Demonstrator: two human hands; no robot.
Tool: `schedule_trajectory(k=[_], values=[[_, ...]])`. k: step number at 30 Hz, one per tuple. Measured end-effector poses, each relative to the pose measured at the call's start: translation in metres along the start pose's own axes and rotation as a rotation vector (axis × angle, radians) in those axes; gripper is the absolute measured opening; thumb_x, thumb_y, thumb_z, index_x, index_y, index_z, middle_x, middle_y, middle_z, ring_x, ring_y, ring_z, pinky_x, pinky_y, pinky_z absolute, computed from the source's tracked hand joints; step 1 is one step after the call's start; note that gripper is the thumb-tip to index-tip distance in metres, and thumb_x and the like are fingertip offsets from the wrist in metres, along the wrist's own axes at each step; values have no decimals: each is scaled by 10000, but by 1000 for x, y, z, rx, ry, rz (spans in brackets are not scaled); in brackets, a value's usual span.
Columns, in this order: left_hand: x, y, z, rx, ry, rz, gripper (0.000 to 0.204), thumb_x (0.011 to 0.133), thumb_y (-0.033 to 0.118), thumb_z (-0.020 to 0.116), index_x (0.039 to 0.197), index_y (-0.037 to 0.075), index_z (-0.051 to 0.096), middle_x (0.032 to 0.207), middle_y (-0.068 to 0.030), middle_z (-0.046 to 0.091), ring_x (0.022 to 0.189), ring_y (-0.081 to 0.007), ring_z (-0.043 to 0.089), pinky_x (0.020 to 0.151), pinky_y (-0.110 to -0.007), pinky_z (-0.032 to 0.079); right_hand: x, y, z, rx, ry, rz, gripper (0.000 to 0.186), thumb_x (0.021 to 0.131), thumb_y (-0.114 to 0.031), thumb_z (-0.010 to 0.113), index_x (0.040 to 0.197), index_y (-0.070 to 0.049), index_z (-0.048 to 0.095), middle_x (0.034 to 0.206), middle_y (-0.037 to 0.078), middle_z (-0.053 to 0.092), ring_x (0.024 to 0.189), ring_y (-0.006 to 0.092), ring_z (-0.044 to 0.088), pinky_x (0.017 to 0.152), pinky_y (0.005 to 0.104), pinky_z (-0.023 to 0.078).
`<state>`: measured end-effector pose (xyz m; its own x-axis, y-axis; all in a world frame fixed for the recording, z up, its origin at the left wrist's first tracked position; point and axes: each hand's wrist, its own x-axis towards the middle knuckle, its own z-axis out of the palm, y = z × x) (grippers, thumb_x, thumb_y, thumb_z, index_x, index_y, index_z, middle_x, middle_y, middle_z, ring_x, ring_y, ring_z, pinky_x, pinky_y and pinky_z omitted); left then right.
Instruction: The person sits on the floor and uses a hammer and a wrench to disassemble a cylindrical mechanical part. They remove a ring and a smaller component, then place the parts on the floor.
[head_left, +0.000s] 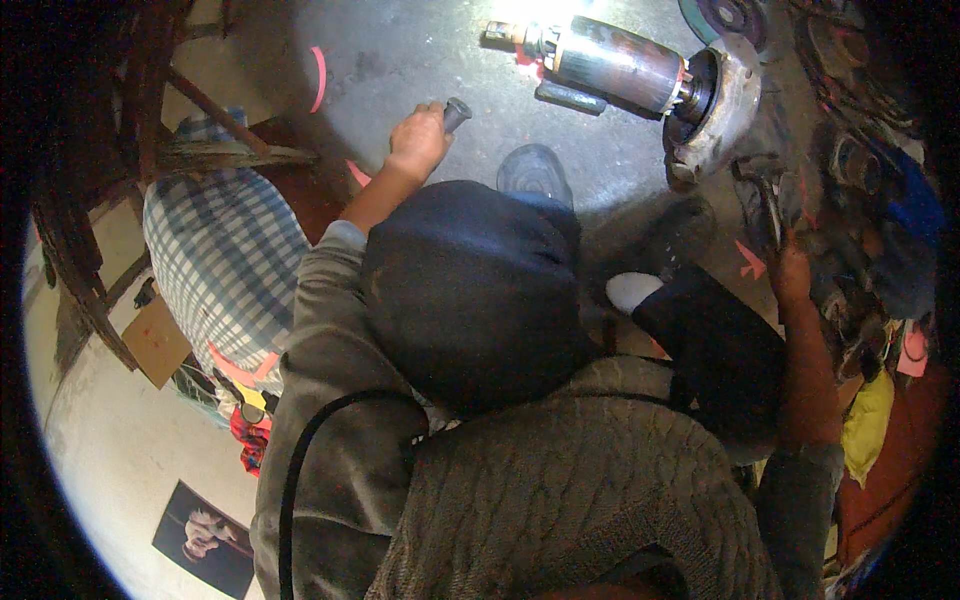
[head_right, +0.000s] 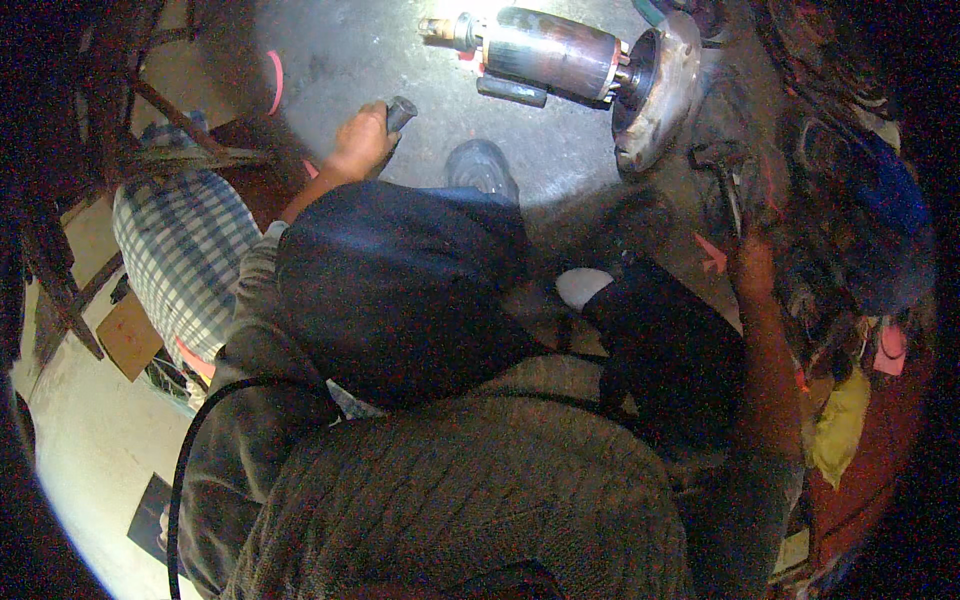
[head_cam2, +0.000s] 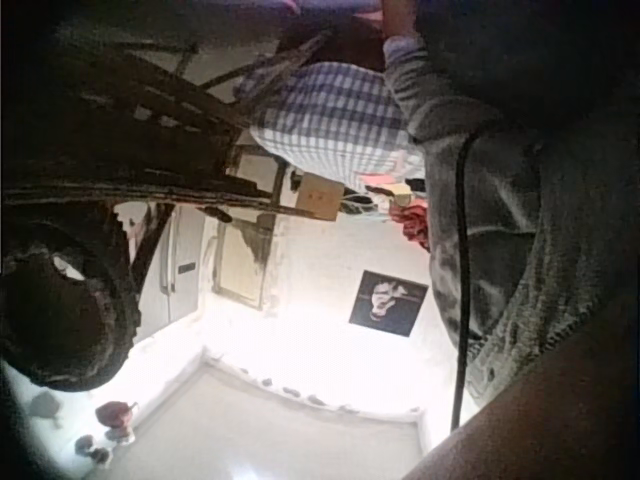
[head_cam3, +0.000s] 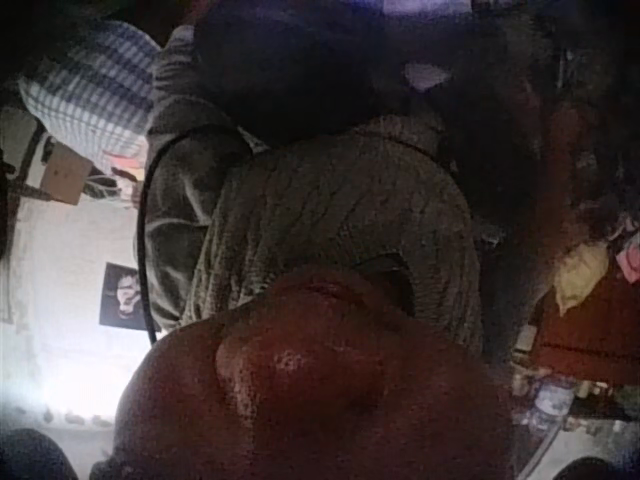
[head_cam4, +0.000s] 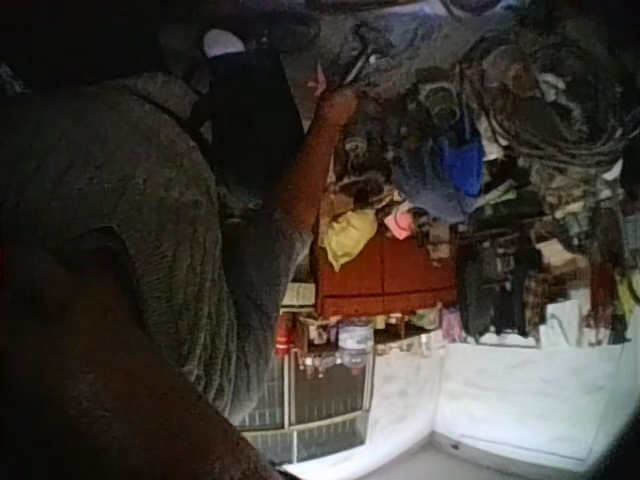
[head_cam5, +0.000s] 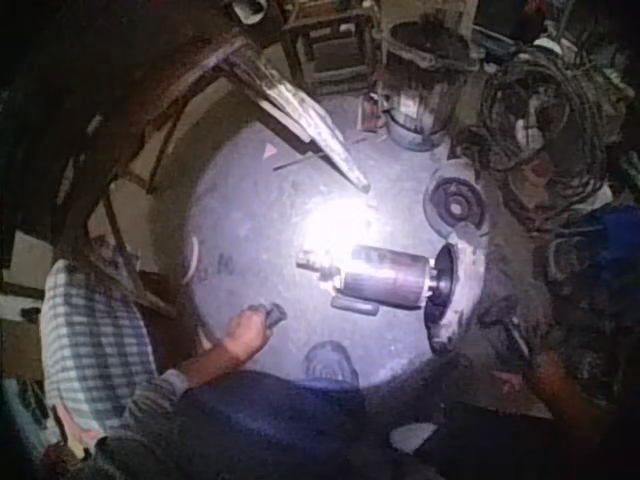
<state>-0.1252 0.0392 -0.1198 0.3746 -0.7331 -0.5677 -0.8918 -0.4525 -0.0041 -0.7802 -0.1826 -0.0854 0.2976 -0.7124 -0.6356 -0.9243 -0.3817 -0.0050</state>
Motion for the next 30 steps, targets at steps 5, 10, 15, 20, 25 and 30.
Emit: schedule_trajectory(k=[5,10,15,20,25,30], values=[[9,27,-42,-180,337,182,650,826,329,815,1338,43,535,1229,-250,613,1101,-441,653,913,-499,561,21,4,17,49,-35,-48,515,938,-202,692,1387,11,555,1057,292,704,912,441,709,795,510,569],[42,75,-105,-362,616,570,577,755,165,819,1263,2,600,1200,-230,650,1170,-387,633,1034,-458,501,48,-46,-38,368,365,-147,540,997,-318,656,1392,38,561,1233,268,674,1163,398,645,1013,446,487],[69,100,-149,-332,174,615,565,784,264,754,1280,40,602,1176,-256,660,1106,-425,648,954,-475,530,61,-140,-121,736,620,-211,542,1031,-371,612,1390,35,586,1380,241,626,1285,337,596,1104,378,419],[84,106,-152,-393,12,691,528,792,268,740,1279,98,627,1110,-233,708,1035,-398,685,901,-473,546,87,-221,-162,502,853,-286,557,1020,-453,576,1384,-32,602,1376,267,599,1294,404,557,1114,448,413],[109,104,-139,-582,-81,698,451,817,239,743,1227,67,665,1065,-182,728,961,-298,693,855,-428,556,122,-241,-144,516,859,-156,568,975,-469,619,1364,-55,623,1292,303,618,1244,443,570,1087,477,431],[126,97,-142,-689,-366,736,395,802,130,745,1176,18,680,994,-117,720,926,-196,647,820,-376,552,126,-233,-134,559,907,-216,542,970,-432,640,1353,-49,628,1271,293,630,1226,440,578,1079,476,439]])
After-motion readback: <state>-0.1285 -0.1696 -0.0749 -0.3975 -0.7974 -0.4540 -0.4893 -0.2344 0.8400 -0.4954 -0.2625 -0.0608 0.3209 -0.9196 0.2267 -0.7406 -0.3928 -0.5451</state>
